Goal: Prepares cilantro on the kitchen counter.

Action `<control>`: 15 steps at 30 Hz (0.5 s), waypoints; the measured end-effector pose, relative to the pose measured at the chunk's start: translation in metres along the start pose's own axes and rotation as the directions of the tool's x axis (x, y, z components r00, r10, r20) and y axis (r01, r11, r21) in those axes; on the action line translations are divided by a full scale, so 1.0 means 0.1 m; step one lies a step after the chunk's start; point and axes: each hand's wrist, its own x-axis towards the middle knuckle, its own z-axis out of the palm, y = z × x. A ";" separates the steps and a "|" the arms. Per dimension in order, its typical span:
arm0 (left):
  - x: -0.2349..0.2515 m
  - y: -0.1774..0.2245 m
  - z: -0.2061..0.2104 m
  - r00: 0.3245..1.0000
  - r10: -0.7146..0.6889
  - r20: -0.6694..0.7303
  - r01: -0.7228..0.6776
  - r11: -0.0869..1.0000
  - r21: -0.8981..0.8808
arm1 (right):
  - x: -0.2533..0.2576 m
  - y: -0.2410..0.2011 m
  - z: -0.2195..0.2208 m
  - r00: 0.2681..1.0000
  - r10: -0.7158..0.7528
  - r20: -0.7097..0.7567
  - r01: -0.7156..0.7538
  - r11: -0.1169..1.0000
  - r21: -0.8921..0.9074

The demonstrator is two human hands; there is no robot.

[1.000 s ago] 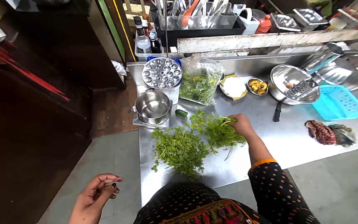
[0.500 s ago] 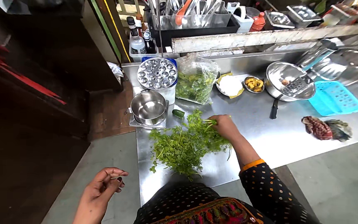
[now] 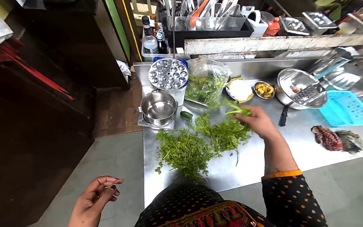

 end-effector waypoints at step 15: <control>0.13 0.12 0.19 0.997 0.023 0.079 -0.026 0.999 0.038 | -0.36 0.41 -0.36 0.889 0.076 -0.452 -0.011 0.989 0.145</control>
